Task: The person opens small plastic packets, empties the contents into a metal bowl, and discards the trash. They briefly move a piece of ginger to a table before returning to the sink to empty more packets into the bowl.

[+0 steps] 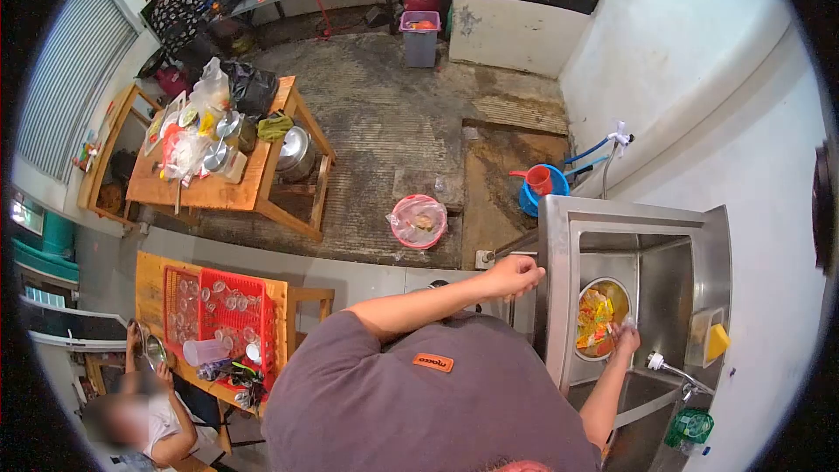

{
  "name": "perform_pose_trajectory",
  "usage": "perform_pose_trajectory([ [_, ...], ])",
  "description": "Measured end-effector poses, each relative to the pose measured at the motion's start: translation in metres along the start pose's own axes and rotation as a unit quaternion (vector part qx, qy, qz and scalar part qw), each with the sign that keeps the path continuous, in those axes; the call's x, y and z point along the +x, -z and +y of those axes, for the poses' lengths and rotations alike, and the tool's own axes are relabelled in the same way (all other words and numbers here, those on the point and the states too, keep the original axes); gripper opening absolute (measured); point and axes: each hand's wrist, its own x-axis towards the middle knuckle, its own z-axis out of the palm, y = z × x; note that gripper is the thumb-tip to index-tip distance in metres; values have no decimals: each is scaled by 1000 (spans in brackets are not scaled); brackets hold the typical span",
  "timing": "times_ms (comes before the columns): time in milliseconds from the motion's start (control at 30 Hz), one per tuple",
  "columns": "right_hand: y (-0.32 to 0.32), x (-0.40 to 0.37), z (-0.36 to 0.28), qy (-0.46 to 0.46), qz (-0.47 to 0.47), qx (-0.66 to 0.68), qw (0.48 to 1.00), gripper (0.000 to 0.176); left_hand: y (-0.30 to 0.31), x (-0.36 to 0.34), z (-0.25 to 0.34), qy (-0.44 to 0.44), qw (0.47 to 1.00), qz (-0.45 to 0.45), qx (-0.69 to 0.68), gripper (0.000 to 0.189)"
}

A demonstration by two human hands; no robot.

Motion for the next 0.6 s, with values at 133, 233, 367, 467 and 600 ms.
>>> perform_pose_trajectory([
  [133,10,0,-5,-35,-13,-72,997,19,-2,0,-2,-43,999,-19,0,35],
  [233,4,3,-7,65,-2,-112,992,20,-2,1,1,-43,999,-20,2,33],
  [367,-47,-80,-71,180,-57,-132,973,19,-4,-1,9,-75,996,-9,41,32],
  [467,-99,-187,-129,181,-212,-108,954,15,-12,11,3,-122,987,20,98,36],
  [600,-150,-264,-139,205,-329,-145,910,14,-19,9,9,-236,968,-6,80,30],
])
